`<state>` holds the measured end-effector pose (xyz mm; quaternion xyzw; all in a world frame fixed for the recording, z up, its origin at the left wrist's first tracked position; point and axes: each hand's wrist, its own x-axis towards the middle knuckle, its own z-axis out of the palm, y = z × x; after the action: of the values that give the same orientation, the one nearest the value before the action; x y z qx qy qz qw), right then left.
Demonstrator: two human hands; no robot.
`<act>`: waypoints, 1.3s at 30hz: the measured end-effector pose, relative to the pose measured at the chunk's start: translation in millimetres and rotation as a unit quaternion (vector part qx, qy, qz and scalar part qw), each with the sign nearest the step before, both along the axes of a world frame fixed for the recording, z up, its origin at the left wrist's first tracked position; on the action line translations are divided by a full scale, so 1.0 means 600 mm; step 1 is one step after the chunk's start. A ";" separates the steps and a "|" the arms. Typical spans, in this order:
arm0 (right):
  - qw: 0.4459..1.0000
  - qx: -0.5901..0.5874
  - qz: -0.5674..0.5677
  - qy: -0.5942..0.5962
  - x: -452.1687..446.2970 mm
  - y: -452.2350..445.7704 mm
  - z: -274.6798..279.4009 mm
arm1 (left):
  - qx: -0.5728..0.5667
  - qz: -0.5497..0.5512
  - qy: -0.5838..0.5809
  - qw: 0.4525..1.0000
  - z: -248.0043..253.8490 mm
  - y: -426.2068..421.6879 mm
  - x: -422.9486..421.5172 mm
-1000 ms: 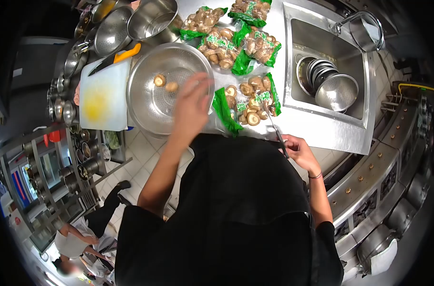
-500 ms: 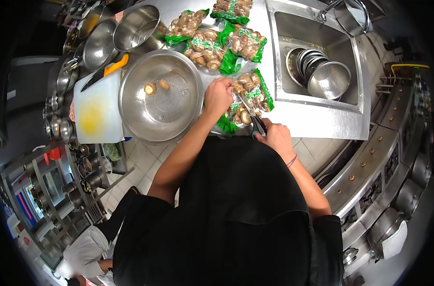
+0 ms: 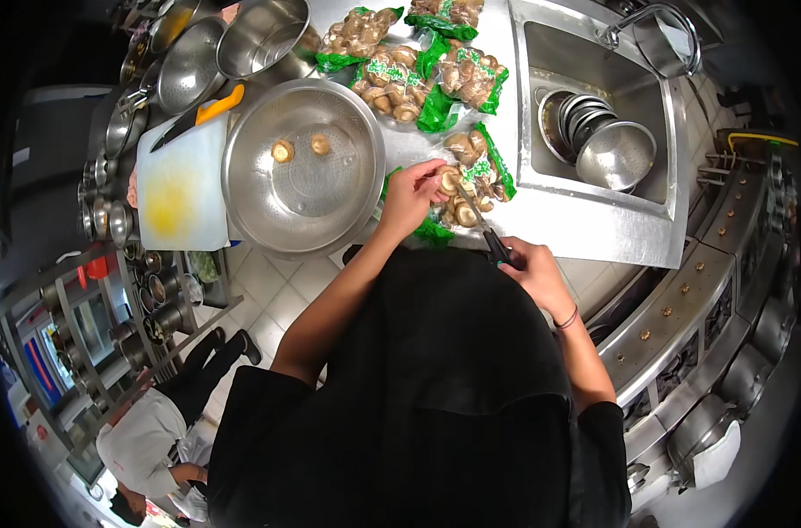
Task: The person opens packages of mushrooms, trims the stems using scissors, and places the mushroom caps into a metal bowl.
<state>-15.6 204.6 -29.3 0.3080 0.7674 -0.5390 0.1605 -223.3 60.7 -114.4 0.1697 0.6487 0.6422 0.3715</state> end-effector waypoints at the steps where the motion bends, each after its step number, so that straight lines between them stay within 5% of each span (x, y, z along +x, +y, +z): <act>1: 0.995 0.091 0.031 0.031 -0.006 -0.006 0.007 | -0.001 0.001 0.000 1.000 -0.001 0.000 -0.002; 5: 0.964 0.237 0.106 0.058 -0.010 -0.017 0.001 | -0.042 0.015 -0.067 0.997 -0.007 0.002 -0.002; 9: 0.975 0.184 0.094 0.085 0.000 -0.012 -0.031 | -0.060 0.005 -0.044 0.997 -0.008 0.005 -0.004; 12: 0.991 0.105 0.078 0.035 0.012 -0.006 -0.057 | -0.123 -0.009 -0.035 0.992 0.008 0.010 -0.005; 13: 0.997 -0.022 0.050 0.057 0.025 -0.001 -0.082 | -0.123 -0.008 -0.034 0.992 0.019 0.009 -0.004; 17: 0.949 -0.312 -0.029 0.038 0.039 0.034 -0.054 | -0.110 0.022 0.226 0.968 0.088 -0.022 0.002; 22: 0.949 -0.312 -0.040 0.013 0.022 0.036 -0.044 | -0.205 0.136 0.317 0.916 0.221 -0.113 -0.080; 24: 0.915 -0.395 -0.073 -0.029 0.003 0.039 -0.054 | -0.280 0.109 0.463 0.834 0.221 -0.129 -0.104; 29: 0.866 -0.483 -0.125 -0.009 -0.018 0.038 -0.046 | -0.072 -0.205 0.422 0.880 0.188 -0.018 -0.014; 31: 0.860 -0.493 -0.133 0.005 -0.015 0.039 -0.051 | -0.055 -0.264 0.451 0.851 0.133 0.025 -0.004; 34: 0.944 -0.323 -0.068 -0.014 -0.011 0.038 -0.066 | -0.174 -0.365 0.518 0.754 0.110 0.025 -0.007; 35: 0.944 -0.323 -0.071 -0.010 -0.010 0.039 -0.069 | -0.172 -0.367 0.521 0.751 0.113 0.013 -0.013; 37: 0.986 0.070 0.150 0.015 -0.017 0.025 -0.056 | -0.210 -0.325 0.520 0.761 0.112 -0.019 -0.020; 39: 0.986 0.108 0.123 0.021 -0.031 0.015 -0.040 | -0.236 -0.337 0.511 0.755 0.098 -0.044 -0.019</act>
<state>-34.1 213.6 -53.5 0.2153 0.8564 -0.4354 0.1753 -234.9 34.3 -55.7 0.5868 0.7740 0.1195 0.2055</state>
